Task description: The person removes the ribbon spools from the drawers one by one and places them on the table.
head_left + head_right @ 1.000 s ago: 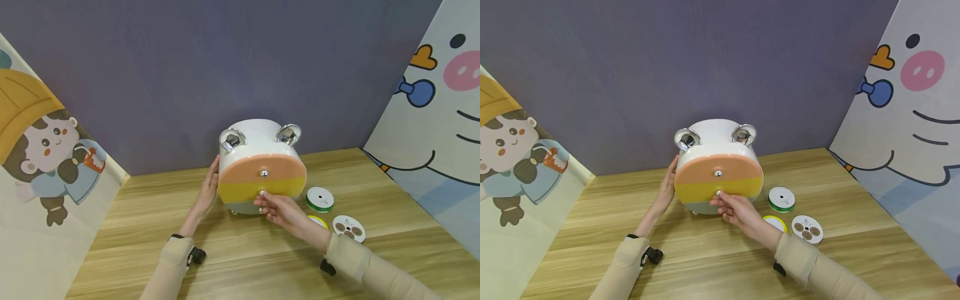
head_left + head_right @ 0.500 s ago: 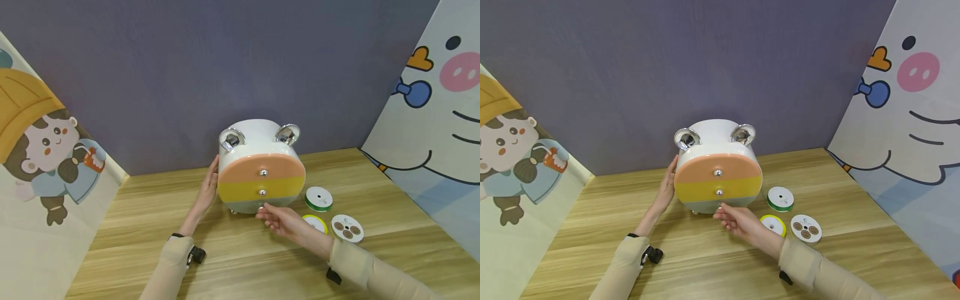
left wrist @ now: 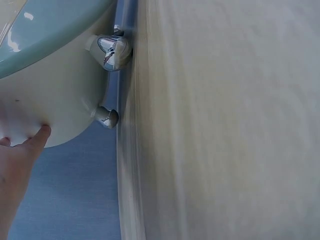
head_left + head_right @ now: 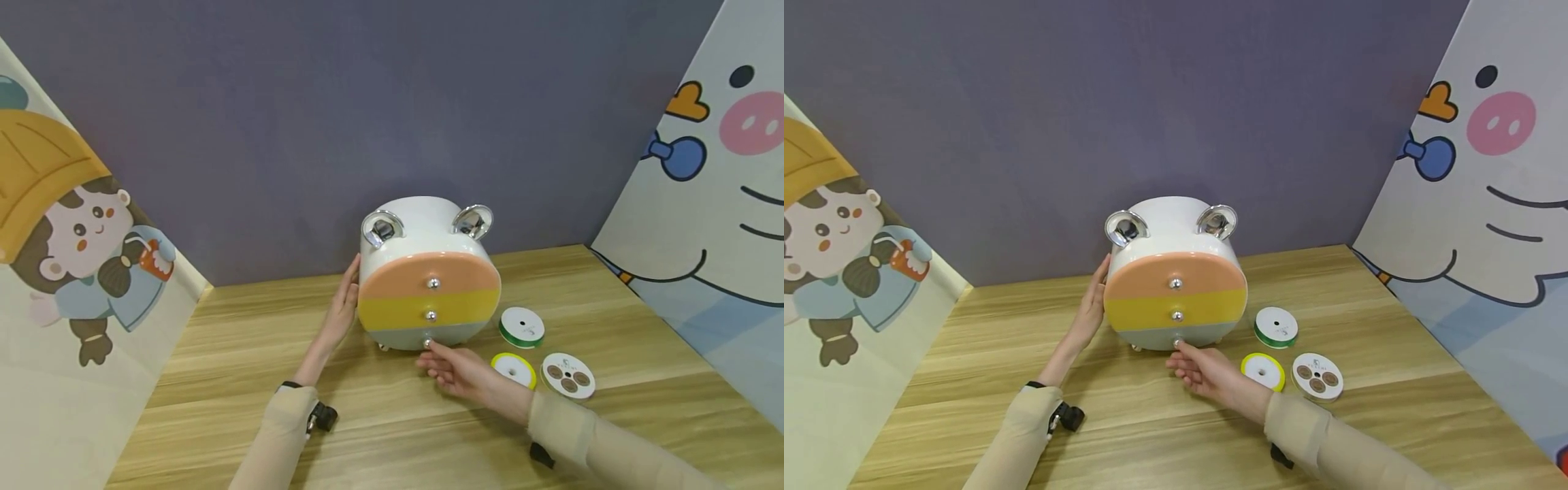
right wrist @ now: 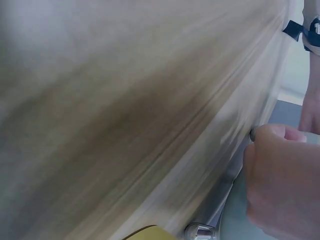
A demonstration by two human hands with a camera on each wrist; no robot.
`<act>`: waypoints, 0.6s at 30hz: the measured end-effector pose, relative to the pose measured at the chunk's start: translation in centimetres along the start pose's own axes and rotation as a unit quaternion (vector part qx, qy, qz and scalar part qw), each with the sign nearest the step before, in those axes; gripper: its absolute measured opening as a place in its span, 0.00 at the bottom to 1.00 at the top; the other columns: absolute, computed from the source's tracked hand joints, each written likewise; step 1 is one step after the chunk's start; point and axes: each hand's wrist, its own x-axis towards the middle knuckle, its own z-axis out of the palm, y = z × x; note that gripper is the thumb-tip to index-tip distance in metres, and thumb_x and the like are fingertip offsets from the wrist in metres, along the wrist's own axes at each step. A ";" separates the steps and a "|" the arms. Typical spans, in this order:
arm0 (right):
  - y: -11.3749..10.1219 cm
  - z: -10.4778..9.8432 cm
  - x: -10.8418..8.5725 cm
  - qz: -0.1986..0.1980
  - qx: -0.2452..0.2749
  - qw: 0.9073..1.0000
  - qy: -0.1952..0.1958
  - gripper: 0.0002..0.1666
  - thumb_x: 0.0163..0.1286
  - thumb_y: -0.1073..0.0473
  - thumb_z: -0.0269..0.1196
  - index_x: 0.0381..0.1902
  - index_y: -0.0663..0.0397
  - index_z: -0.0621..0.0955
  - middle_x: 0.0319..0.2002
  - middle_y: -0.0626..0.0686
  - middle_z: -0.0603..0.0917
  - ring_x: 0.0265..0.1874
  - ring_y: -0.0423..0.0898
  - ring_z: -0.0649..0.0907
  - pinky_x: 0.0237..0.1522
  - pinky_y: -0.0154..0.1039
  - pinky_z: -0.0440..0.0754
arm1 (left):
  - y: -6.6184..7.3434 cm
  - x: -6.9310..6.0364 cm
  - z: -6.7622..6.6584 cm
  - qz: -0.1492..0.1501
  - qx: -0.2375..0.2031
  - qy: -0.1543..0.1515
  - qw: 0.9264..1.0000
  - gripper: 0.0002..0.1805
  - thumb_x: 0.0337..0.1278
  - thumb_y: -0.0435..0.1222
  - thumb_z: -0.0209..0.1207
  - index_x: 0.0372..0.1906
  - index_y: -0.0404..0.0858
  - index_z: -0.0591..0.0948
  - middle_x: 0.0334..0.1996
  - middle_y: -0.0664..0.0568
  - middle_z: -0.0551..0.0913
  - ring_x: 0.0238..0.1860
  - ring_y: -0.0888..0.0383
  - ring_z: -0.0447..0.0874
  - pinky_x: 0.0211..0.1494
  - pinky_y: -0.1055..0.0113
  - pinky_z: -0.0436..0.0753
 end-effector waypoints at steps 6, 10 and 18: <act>-0.2 0.1 0.8 -0.003 0.008 1.000 0.002 0.16 0.79 0.50 0.51 0.40 0.54 0.80 0.33 0.43 0.90 0.23 0.29 0.79 0.27 0.22 0.76 | -0.1 -0.1 0.0 0.004 -0.009 -0.010 1.000 0.29 0.81 0.35 0.33 0.81 0.44 0.47 0.78 0.36 0.55 0.76 0.37 0.58 0.74 0.40 0.65; -0.3 0.1 1.0 -0.004 0.012 1.000 0.007 0.17 0.80 0.51 0.50 0.39 0.54 0.80 0.33 0.43 0.90 0.23 0.29 0.79 0.27 0.23 0.77 | 0.0 -0.1 0.0 0.003 -0.005 -0.013 1.000 0.29 0.81 0.34 0.33 0.81 0.44 0.47 0.78 0.37 0.55 0.76 0.37 0.58 0.74 0.40 0.65; -0.5 0.4 1.3 -0.010 0.019 1.000 0.018 0.16 0.80 0.53 0.49 0.44 0.59 0.79 0.32 0.44 0.90 0.23 0.30 0.79 0.26 0.21 0.75 | 0.2 -0.1 0.0 -0.003 0.033 0.004 0.999 0.30 0.79 0.30 0.33 0.80 0.43 0.48 0.80 0.43 0.50 0.78 0.40 0.53 0.78 0.41 0.58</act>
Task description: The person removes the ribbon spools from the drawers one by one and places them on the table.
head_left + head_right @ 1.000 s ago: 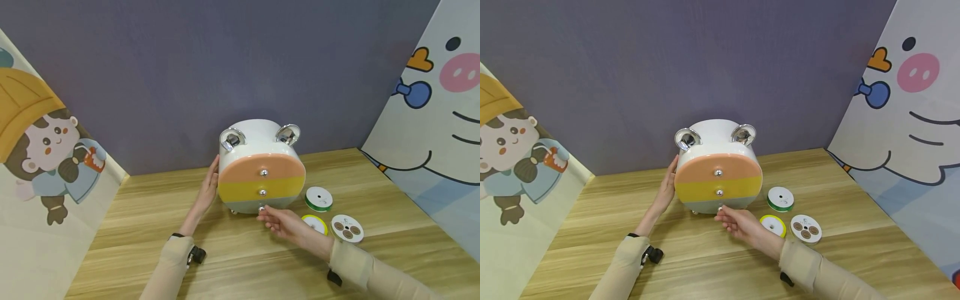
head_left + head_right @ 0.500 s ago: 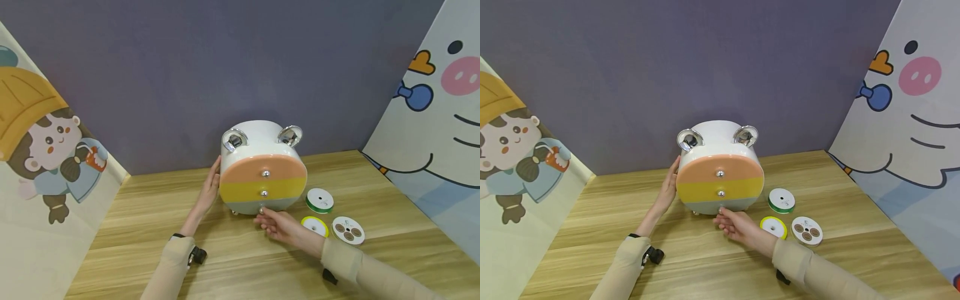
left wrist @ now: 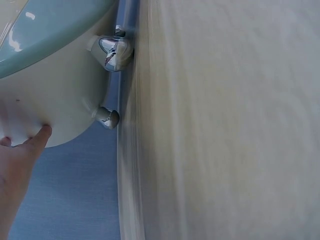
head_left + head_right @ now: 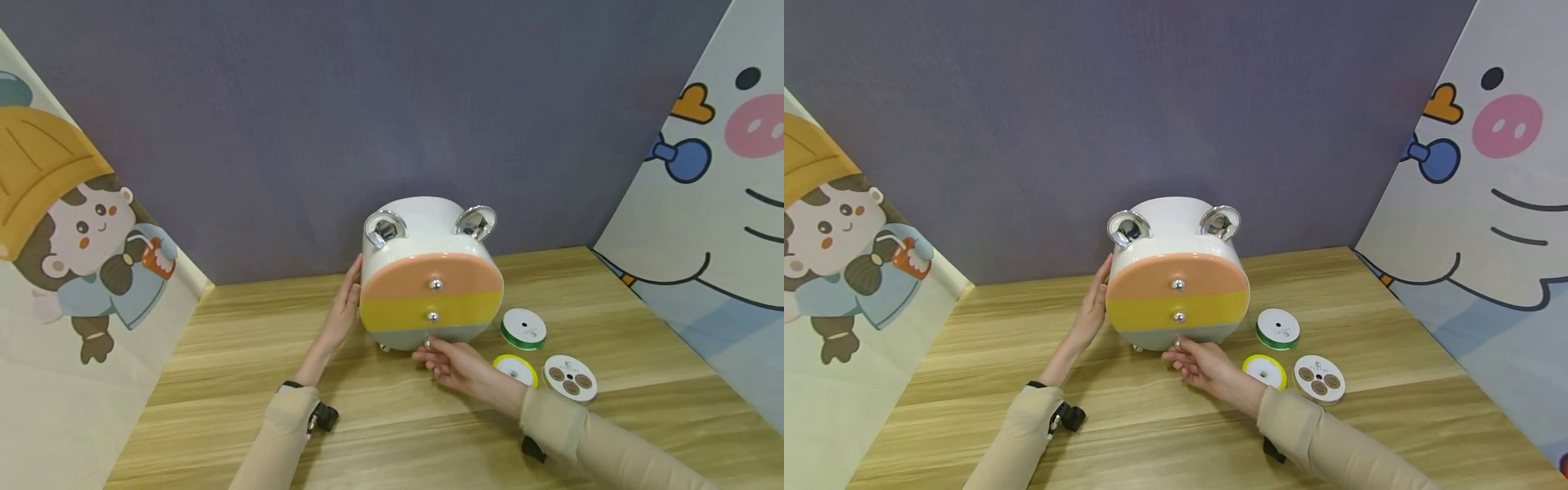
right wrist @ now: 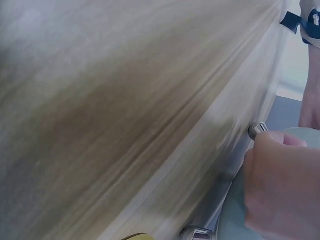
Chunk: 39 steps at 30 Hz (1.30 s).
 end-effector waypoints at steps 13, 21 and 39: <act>0.1 -0.1 -0.2 0.005 -0.002 1.000 0.000 0.17 0.80 0.52 0.50 0.45 0.58 0.79 0.33 0.44 0.91 0.23 0.30 0.79 0.26 0.20 0.74 | -0.1 0.1 0.0 0.002 -0.007 -0.008 1.000 0.30 0.79 0.30 0.33 0.80 0.42 0.47 0.80 0.40 0.51 0.78 0.37 0.53 0.76 0.38 0.60; 0.4 -0.2 -0.5 0.007 -0.007 1.000 -0.006 0.18 0.79 0.50 0.52 0.48 0.59 0.79 0.35 0.44 0.91 0.23 0.30 0.79 0.27 0.20 0.75 | -3.5 0.9 0.2 0.006 -0.010 0.003 1.000 0.31 0.80 0.32 0.32 0.81 0.52 0.47 0.81 0.49 0.49 0.79 0.41 0.52 0.77 0.38 0.58; 0.7 -0.2 -1.1 0.017 0.006 1.000 -0.020 0.17 0.78 0.49 0.53 0.44 0.55 0.82 0.35 0.45 0.91 0.22 0.30 0.80 0.26 0.20 0.75 | -3.8 0.8 0.2 0.026 -0.010 0.006 1.000 0.28 0.82 0.41 0.34 0.80 0.59 0.49 0.80 0.53 0.51 0.78 0.42 0.54 0.76 0.39 0.60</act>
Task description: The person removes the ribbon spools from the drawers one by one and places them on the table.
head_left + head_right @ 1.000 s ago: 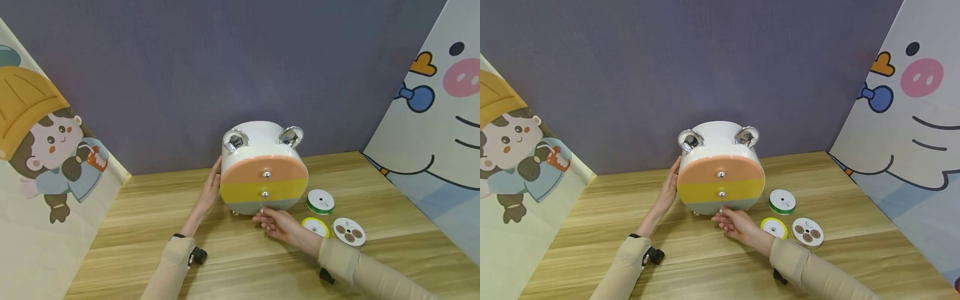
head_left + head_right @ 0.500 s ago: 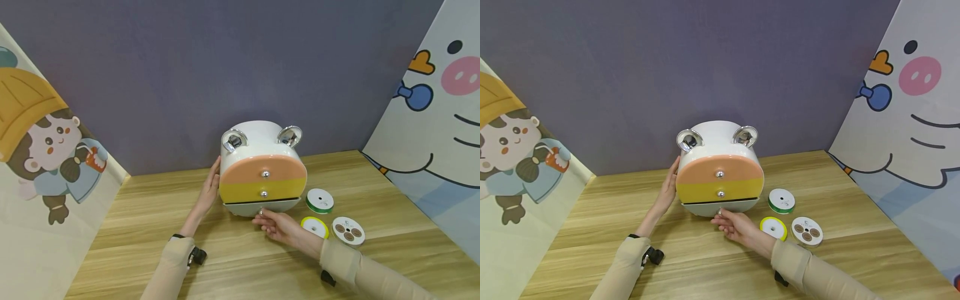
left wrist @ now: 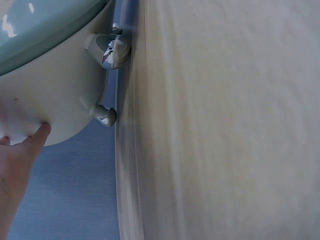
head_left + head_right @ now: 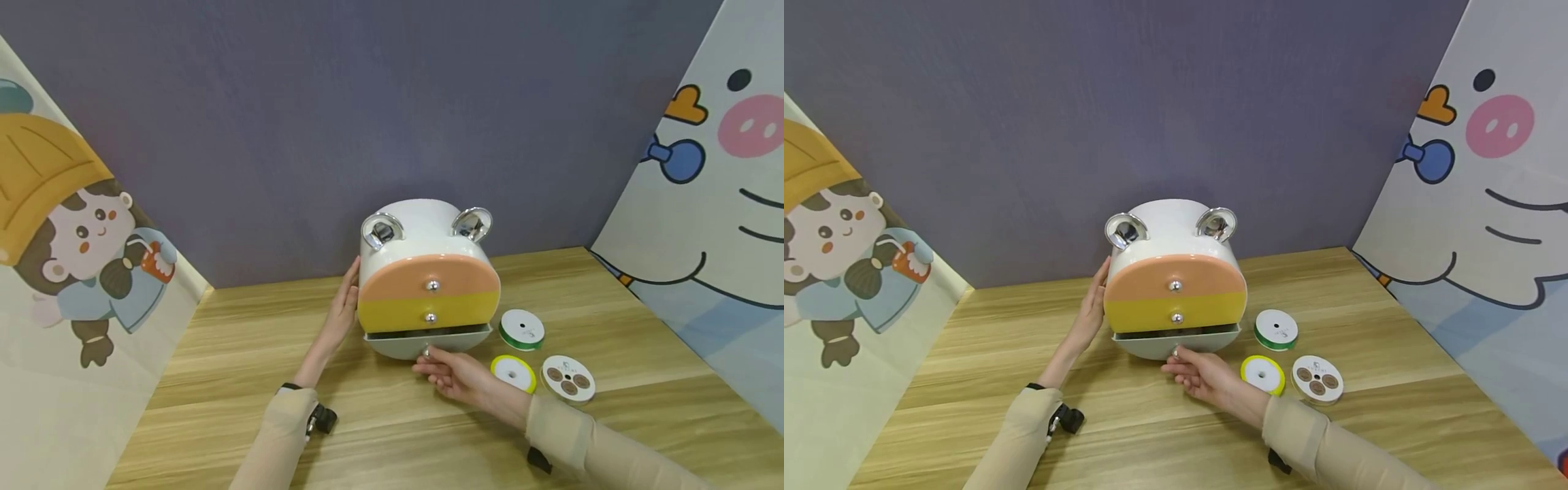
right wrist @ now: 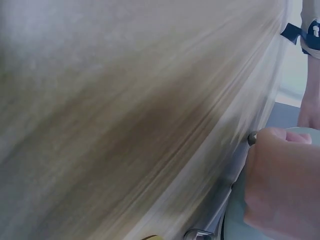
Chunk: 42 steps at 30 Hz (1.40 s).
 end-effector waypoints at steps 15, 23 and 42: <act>0.9 0.0 -1.5 0.004 -0.002 1.000 -0.017 0.16 0.78 0.50 0.53 0.42 0.53 0.83 0.35 0.45 0.91 0.22 0.29 0.81 0.26 0.20 0.76 | 2.2 -0.3 -0.1 -0.013 -0.007 -0.013 1.000 0.29 0.80 0.32 0.32 0.80 0.42 0.46 0.81 0.43 0.48 0.78 0.39 0.52 0.78 0.40 0.58; 1.3 0.1 -2.4 0.007 -0.011 0.999 -0.029 0.16 0.78 0.50 0.54 0.43 0.54 0.82 0.36 0.45 0.91 0.24 0.29 0.80 0.28 0.20 0.76 | 3.4 -0.5 0.0 -0.011 -0.009 -0.014 1.000 0.29 0.80 0.33 0.33 0.80 0.42 0.47 0.80 0.42 0.48 0.78 0.38 0.51 0.78 0.40 0.57; 2.5 0.4 -4.0 0.018 -0.011 0.999 -0.040 0.13 0.76 0.50 0.55 0.41 0.52 0.82 0.37 0.45 0.91 0.24 0.29 0.80 0.29 0.20 0.77 | 3.1 -0.5 0.0 -0.004 -0.011 -0.008 1.000 0.29 0.79 0.30 0.33 0.80 0.40 0.47 0.80 0.41 0.49 0.78 0.38 0.54 0.78 0.43 0.59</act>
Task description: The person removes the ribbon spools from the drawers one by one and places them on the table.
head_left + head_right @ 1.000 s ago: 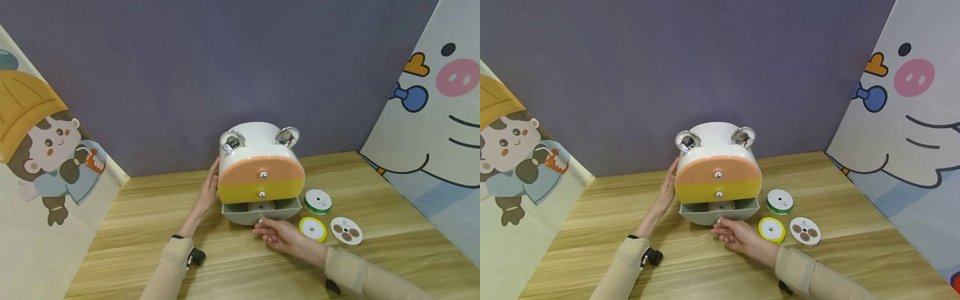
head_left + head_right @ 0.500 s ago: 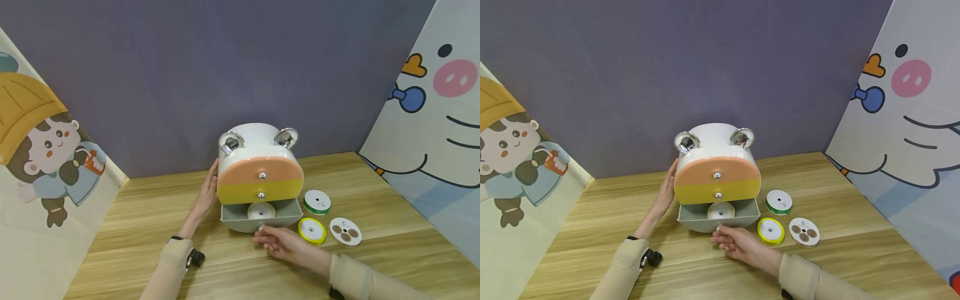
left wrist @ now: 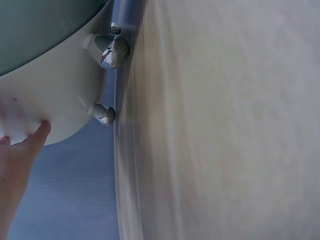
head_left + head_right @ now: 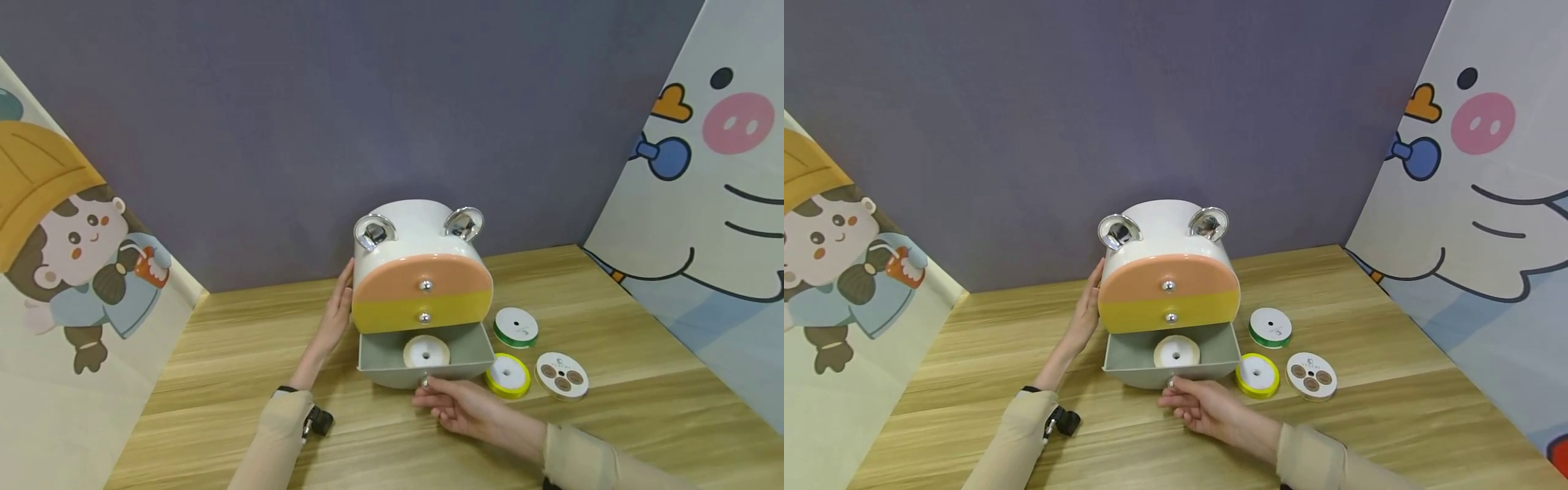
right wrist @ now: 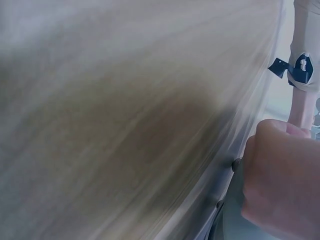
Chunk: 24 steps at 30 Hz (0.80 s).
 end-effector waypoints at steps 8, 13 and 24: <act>0.4 -0.1 -0.6 0.000 0.001 1.000 -0.008 0.14 0.76 0.49 0.56 0.41 0.51 0.82 0.38 0.44 0.91 0.25 0.28 0.80 0.30 0.21 0.78 | 0.1 0.0 0.1 -0.001 -0.012 0.000 1.000 0.29 0.80 0.31 0.33 0.80 0.40 0.47 0.80 0.40 0.49 0.77 0.37 0.55 0.77 0.43 0.60; 0.7 0.0 -1.0 0.003 0.001 1.000 -0.014 0.14 0.76 0.49 0.56 0.41 0.51 0.83 0.38 0.44 0.91 0.25 0.28 0.80 0.30 0.20 0.77 | -1.0 0.1 0.2 -0.001 -0.016 0.005 1.000 0.29 0.80 0.32 0.32 0.80 0.44 0.48 0.80 0.43 0.49 0.77 0.38 0.55 0.77 0.42 0.59; 1.2 0.1 -2.0 0.013 0.014 0.999 -0.026 0.13 0.76 0.50 0.56 0.41 0.51 0.82 0.38 0.44 0.91 0.26 0.28 0.81 0.32 0.20 0.78 | -3.0 0.4 0.1 0.013 -0.010 0.015 1.000 0.29 0.81 0.33 0.33 0.81 0.47 0.48 0.80 0.46 0.50 0.76 0.39 0.57 0.76 0.40 0.60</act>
